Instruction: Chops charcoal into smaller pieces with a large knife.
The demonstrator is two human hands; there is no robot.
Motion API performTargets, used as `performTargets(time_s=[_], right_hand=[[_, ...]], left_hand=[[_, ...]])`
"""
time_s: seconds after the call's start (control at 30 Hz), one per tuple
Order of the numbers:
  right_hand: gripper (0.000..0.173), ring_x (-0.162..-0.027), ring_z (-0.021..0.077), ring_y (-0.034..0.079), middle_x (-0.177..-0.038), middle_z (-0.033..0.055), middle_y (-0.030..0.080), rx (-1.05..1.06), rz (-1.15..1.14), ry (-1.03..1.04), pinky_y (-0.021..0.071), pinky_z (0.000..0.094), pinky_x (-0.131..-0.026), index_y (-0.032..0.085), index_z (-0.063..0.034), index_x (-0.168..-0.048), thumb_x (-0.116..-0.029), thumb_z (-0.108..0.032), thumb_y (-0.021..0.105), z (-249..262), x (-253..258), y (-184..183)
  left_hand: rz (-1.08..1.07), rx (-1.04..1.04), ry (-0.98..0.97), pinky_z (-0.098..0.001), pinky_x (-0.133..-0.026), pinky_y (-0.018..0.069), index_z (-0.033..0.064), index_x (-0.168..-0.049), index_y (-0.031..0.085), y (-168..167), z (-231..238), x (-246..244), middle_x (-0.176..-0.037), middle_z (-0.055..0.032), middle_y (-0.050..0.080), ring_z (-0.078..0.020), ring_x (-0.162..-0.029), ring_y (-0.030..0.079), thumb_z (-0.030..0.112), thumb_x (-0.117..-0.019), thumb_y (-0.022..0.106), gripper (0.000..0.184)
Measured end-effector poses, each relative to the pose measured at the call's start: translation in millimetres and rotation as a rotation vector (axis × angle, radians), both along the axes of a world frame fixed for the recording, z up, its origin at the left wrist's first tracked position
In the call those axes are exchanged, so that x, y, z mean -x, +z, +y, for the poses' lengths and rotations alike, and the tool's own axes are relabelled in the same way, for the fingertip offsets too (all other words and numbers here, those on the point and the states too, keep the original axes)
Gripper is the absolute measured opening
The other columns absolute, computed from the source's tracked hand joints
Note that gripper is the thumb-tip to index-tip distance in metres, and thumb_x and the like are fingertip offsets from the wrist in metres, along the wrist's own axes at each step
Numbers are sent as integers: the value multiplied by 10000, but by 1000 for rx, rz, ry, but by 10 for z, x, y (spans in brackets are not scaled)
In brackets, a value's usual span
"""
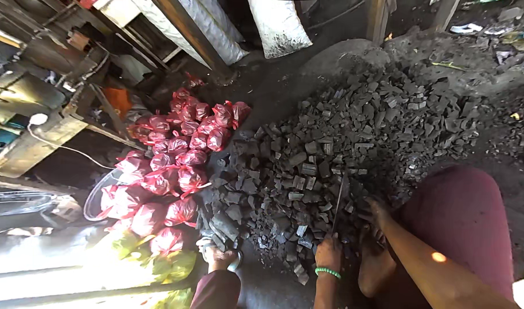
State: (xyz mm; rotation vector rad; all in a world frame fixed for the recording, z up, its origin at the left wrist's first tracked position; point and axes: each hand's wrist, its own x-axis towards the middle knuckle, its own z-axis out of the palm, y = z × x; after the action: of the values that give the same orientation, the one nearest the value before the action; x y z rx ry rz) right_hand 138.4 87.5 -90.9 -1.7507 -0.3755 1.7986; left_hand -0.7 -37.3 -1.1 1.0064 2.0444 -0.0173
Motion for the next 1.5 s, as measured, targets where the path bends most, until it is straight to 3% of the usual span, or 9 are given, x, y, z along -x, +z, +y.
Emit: performTargets(time_s=[0.37,0.5,0.67,0.83,1.03,1.17,1.23,1.33,1.5], right_hand=[[431,-1249,388,531,-1445,238,499,-123,53,30,464,566,-973,474,-78,-1466,-1052,-179,538,109,91,166],[683,-1280,455,522,-1481,269,472,-129,-73,172,471,651,-960,333,-154,-1569,-1012,-380,657,266,172,72],[906,-1384,431,458,-1509,299,446,-297,-199,353,381,580,-1129,256,-45,-1592,-893,-176,817,500,391,-34],[700,-1246,384,543,-1401,281,530,-324,-192,237,456,553,-1020,437,-9,-1483,-874,15,781,543,401,83],[683,-1093,343,592,-1370,211,552,-336,-52,184,521,543,-837,424,-175,-1518,-925,-41,736,700,586,455],[743,-1197,347,593,-1434,217,539,-560,-58,392,519,546,-944,408,-142,-1537,-899,-113,788,903,1155,822],[754,-1415,344,447,-1561,215,425,-713,-133,552,386,540,-1144,368,-98,-1571,-937,-196,763,984,1450,965],[690,-1488,503,288,-1619,271,317,-940,-486,811,264,707,-1155,407,-193,-1587,-985,-374,692,1008,1829,1120],[395,-1331,486,507,-1424,290,538,-1382,-516,1090,422,655,-1077,651,-45,-1346,-961,-120,689,606,2609,1032]], left_hand=[[-59,-350,219,-507,-903,516,-133,-1193,635,140,-241,31,-989,-286,680,-379,-926,675,214,-1097,472,395],[-92,-356,285,-480,-848,516,-125,-1199,632,124,-292,35,-935,-255,670,-333,-847,652,210,-1101,464,388],[-91,-369,371,-480,-832,518,-118,-1199,630,64,-334,109,-909,-242,663,-322,-822,645,211,-1101,464,381],[-150,-455,617,-419,-734,498,-121,-1141,620,-16,-283,151,-797,-165,585,-235,-708,556,195,-1105,448,362],[-214,-539,910,-359,-617,477,-101,-1189,593,-148,-204,245,-735,-105,522,-176,-609,494,216,-1120,402,376],[-242,-481,1033,-390,-667,487,-98,-1137,600,-154,-194,291,-772,-132,544,-207,-658,521,226,-1122,398,382],[-253,-456,1031,-435,-729,505,-103,-1167,603,-176,-207,303,-836,-179,593,-252,-718,562,230,-1120,407,389],[-297,-409,974,-462,-772,514,-97,-1222,592,-242,-202,303,-895,-208,622,-288,-771,594,240,-1120,410,396],[-457,-325,886,-504,-890,519,-92,-1278,573,-325,-178,311,-1030,-255,662,-341,-922,651,229,-1119,412,393]])
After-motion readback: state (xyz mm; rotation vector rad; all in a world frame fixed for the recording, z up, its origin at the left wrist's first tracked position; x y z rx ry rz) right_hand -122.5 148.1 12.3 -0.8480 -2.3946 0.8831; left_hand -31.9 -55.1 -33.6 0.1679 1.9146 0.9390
